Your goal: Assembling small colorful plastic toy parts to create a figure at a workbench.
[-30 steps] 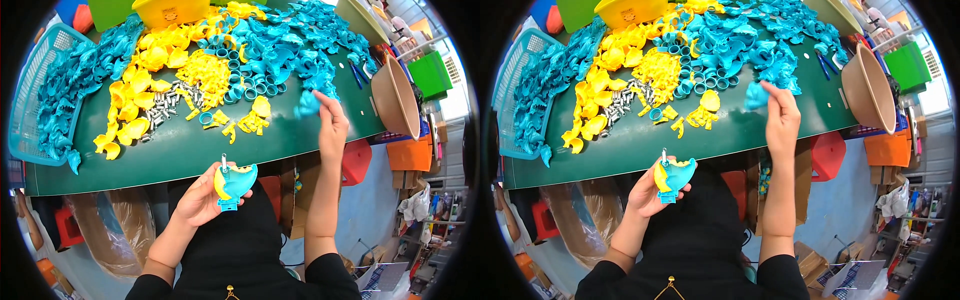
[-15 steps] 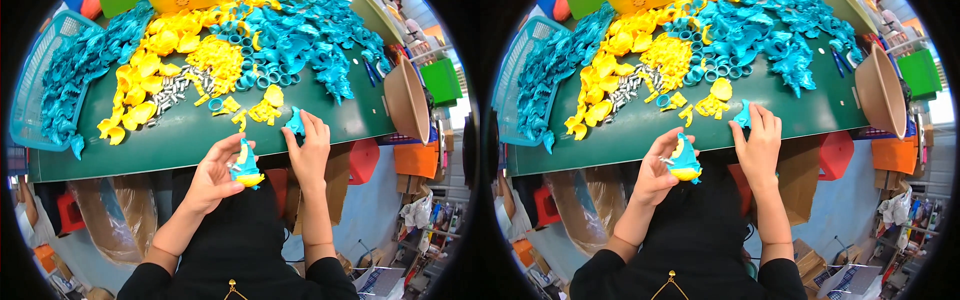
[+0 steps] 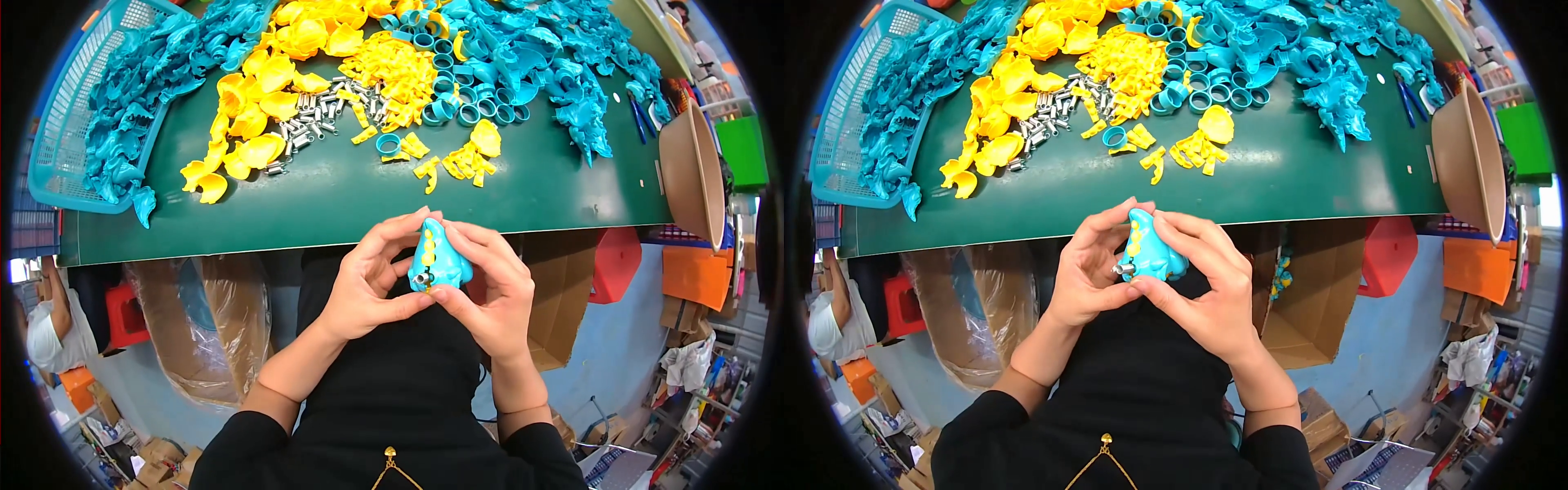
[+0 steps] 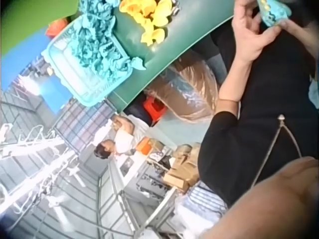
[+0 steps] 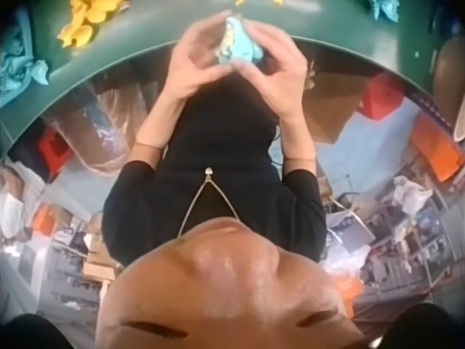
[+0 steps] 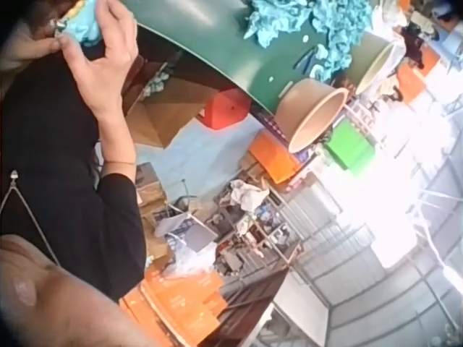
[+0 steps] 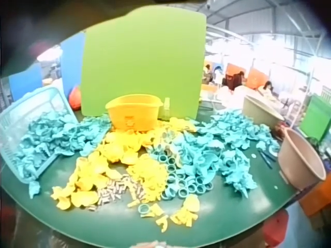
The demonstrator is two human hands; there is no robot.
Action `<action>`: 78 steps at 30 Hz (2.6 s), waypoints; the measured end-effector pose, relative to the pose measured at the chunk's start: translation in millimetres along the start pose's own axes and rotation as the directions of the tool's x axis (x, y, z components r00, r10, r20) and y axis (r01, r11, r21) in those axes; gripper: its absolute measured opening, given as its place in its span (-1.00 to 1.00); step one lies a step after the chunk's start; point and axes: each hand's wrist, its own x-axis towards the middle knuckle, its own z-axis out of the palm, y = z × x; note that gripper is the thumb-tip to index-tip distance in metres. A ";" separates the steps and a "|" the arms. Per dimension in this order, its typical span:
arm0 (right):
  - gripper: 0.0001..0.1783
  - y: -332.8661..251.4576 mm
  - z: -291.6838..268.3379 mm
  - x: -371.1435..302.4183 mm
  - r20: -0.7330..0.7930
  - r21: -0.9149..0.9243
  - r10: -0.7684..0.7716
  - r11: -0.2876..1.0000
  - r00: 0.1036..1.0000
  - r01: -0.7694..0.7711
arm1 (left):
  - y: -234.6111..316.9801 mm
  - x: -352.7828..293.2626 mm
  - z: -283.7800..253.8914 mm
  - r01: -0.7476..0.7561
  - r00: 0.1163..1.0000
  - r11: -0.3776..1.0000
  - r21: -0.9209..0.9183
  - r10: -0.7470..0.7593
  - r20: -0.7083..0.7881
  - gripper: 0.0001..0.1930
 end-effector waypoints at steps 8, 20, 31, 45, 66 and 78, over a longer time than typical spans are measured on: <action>-0.21 -1.5 3.0 9.7 0.133 -0.033 0.058 0.998 0.989 -0.054 | 4.3 -2.2 -2.9 0.060 0.993 0.986 -0.156 -0.074 -0.092 -0.33; -0.50 11.8 13.6 -4.0 -0.176 0.341 -0.011 0.937 0.984 0.072 | -4.3 4.3 2.5 -0.092 0.989 0.950 -0.299 0.054 -0.136 -0.45; -0.50 27.5 6.3 35.9 -0.068 0.278 -0.072 0.957 0.995 0.088 | 4.1 24.7 -18.4 -0.169 0.959 0.797 0.580 0.268 -0.090 -0.64; -0.63 35.8 -49.5 62.4 -0.227 0.285 0.064 0.959 0.972 0.003 | 20.2 40.8 -37.5 -0.204 0.906 0.498 0.843 0.423 -0.030 -0.67; -0.71 71.0 -77.5 141.8 -0.353 0.021 -0.086 0.995 0.932 0.100 | 20.4 38.3 -35.5 -0.158 0.924 0.485 0.860 0.380 -0.045 -0.86; -0.69 75.4 -62.0 139.1 -0.337 -0.278 -0.182 0.957 0.924 0.087 | 37.2 46.0 -34.1 -0.122 0.932 0.474 0.872 0.357 -0.064 -0.88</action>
